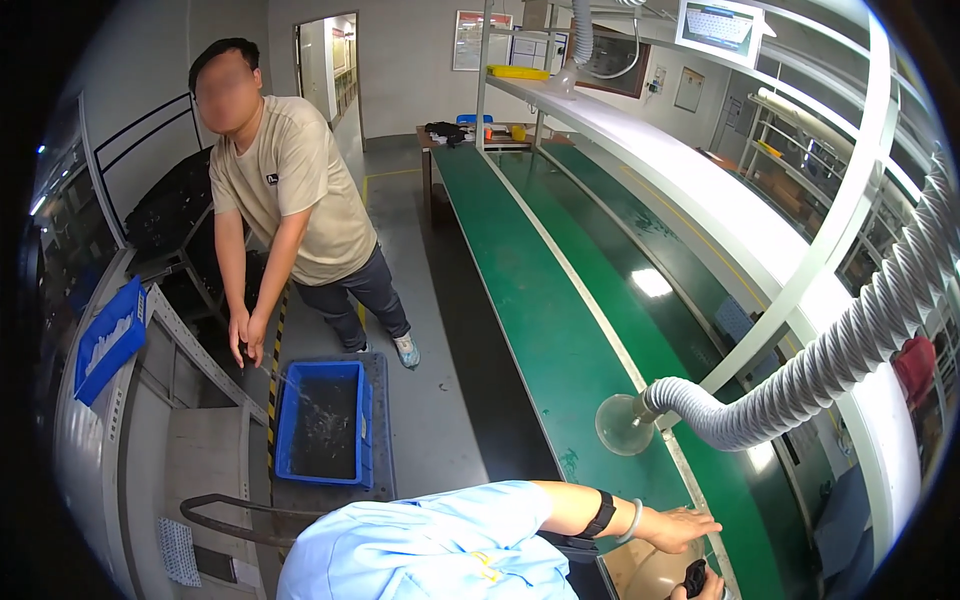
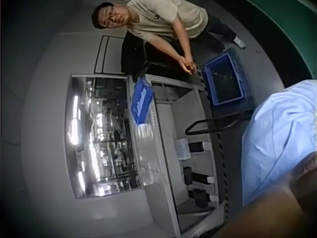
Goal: Clean electronic components in a water bath and dry them using a handheld air tool at an industrial workstation.
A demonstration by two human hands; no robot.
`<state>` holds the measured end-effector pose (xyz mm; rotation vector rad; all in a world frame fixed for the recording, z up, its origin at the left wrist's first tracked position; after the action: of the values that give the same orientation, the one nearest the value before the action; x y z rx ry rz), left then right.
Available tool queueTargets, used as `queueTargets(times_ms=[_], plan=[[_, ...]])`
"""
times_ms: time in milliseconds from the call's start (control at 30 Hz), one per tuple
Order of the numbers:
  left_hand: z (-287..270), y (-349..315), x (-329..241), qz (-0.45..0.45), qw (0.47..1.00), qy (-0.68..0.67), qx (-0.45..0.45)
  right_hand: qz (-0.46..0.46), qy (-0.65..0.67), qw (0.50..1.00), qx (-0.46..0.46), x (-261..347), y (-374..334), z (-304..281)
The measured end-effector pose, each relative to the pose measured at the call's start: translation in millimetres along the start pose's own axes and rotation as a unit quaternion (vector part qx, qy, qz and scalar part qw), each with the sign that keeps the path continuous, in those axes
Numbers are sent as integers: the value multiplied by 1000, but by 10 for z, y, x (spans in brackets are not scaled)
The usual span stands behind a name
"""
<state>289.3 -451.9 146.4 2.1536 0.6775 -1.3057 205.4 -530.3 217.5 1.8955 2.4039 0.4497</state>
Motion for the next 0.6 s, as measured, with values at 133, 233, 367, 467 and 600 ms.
queueTargets(times_ms=[133, 233, 367, 467, 600], plan=[[89, 0, -186, 42, 999, 18, 28, -22, 12, 1000, 15, 394, 21, -190], [133, -33, -253, 55, 997, 39, 40, 6, 72, 994, 84, 326, 32, -16], [256, -118, -305, 83, 995, 31, 39, 0, 88, 987, 135, 419, -56, 17], [345, -54, -246, 125, 991, 13, 39, 0, 66, 994, 86, 315, -91, 86], [178, -11, -140, 156, 986, 40, 41, 68, 124, 990, 18, 305, -110, 67]])
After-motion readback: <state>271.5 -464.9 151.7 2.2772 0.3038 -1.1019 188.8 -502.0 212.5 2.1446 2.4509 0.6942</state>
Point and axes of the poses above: each hand's wrist, its own y-axis towards the middle knuckle, its own z-axis out of the palm, x = y × z, the point moved 10 cm from there along y, towards the middle knuckle, and after that the axes turned 14 degrees about -y, right-handed, at the moved point
